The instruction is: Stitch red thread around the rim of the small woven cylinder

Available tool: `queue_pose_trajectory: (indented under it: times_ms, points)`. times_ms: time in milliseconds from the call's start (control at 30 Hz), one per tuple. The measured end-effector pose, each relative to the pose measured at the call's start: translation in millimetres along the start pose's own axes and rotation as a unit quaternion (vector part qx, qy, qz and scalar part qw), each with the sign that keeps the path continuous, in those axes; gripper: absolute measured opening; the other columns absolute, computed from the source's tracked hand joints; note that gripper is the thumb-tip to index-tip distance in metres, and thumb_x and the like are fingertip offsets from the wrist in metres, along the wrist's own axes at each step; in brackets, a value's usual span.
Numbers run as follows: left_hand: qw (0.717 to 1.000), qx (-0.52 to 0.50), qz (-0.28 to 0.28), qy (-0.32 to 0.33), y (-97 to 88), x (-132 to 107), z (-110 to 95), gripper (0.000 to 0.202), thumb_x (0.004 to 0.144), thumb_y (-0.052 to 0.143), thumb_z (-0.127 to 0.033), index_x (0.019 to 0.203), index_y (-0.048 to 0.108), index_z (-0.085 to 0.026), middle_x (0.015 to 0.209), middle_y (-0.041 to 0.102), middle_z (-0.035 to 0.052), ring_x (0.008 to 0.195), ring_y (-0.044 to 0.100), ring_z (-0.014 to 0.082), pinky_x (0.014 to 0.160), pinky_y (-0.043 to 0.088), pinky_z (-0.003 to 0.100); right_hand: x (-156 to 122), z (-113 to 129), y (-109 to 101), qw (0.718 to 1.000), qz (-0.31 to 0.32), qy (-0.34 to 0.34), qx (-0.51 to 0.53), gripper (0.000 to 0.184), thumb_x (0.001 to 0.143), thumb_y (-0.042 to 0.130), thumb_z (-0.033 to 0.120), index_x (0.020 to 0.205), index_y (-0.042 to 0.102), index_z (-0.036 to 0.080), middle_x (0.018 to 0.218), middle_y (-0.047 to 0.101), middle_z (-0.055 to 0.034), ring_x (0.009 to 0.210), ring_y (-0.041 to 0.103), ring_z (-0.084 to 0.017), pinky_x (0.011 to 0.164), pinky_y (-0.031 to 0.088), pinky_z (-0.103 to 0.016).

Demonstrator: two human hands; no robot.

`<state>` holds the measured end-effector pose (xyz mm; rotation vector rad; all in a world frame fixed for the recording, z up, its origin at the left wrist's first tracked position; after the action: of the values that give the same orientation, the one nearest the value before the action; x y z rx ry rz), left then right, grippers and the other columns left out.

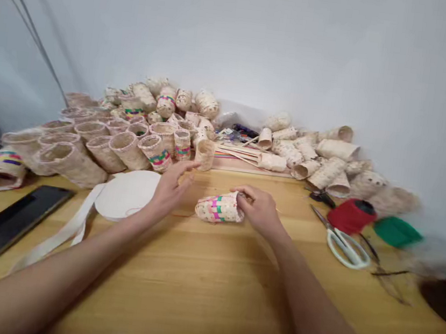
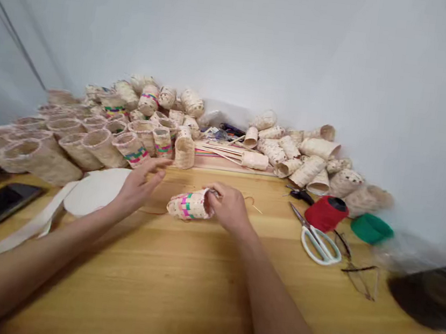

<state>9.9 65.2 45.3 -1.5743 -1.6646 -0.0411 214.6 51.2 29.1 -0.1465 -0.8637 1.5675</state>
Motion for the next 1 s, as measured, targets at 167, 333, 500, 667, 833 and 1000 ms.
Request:
queue_pose_trajectory:
  times_ms: [167,333,500,667,833,1000]
  points:
    - [0.962,-0.118,0.246,0.007,45.8,-16.9,-19.6,0.065,0.075,0.067,-0.043,0.132,0.048,-0.017,0.132,0.055,0.012,0.12,0.051,0.0268,0.103,0.038,0.04,-0.3,11.0,3.1,0.999,0.021,-0.015,0.033,0.019,0.079,0.054,0.019,0.087,0.072,0.02,0.089,0.073,-0.0022,0.084,0.065,-0.017,0.075,0.046,-0.025]
    - [0.933,-0.16,0.322,-0.037,59.4,-28.7,-17.3,0.078,0.065,0.076,-0.04,0.133,0.046,-0.017,0.125,0.06,0.0097,0.108,0.057,0.0275,0.094,0.043,0.037,-1.1,7.2,4.2,0.991,0.052,0.034,0.122,0.026,0.084,0.055,0.035,0.097,0.071,0.019,0.084,0.072,-0.0016,0.066,0.063,-0.014,0.055,0.047,-0.022]
    - [0.931,-0.239,0.244,-0.13,46.7,-19.0,0.1,0.072,0.065,0.074,-0.048,0.122,0.053,-0.01,0.106,0.065,0.0104,0.086,0.06,0.0227,0.071,0.047,0.027,-7.1,-4.8,17.2,0.923,0.123,0.141,0.335,0.047,0.09,0.045,0.051,0.121,0.059,0.019,0.1,0.068,-0.0094,0.078,0.066,-0.017,0.044,0.045,-0.018]
    - [0.877,-0.378,0.19,-0.226,46.8,-19.6,20.8,0.06,0.064,0.071,-0.06,0.097,0.056,-0.011,0.077,0.062,0.0051,0.058,0.055,0.0132,0.052,0.043,0.021,-7.5,-13.0,21.0,0.898,0.118,0.177,0.386,0.051,0.085,0.052,0.055,0.114,0.062,0.014,0.088,0.067,-0.0081,0.062,0.061,-0.011,0.054,0.049,-0.021]
    - [0.861,-0.395,0.223,-0.23,51.8,-24.5,22.8,0.067,0.065,0.058,-0.074,0.088,0.057,-0.011,0.073,0.061,0.0067,0.053,0.054,0.0133,0.048,0.044,0.023,-0.8,-16.6,-2.6,0.946,0.04,0.136,0.292,0.045,0.075,0.061,0.055,0.09,0.069,0.014,0.064,0.056,0.001,0.047,0.045,-0.006,0.044,0.036,-0.018]
    - [0.88,-0.348,0.261,-0.193,46.4,-21.9,17.9,0.068,0.054,0.077,-0.059,0.099,0.06,-0.01,0.081,0.065,0.007,0.062,0.057,0.0152,0.053,0.045,0.022,2.0,-23.8,-29.9,0.97,-0.053,0.128,0.201,0.037,0.075,0.059,0.051,0.08,0.068,0.015,0.056,0.05,0.0034,0.047,0.042,-0.008,0.045,0.033,-0.02]
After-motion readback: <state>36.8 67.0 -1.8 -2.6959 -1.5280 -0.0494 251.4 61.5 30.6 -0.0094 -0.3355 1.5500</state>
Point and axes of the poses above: each hand's wrist, its own x-axis towards the middle knuckle, its own y-axis out of the palm, z = x × y, the point moved 8 cm from there along x, towards the middle knuckle
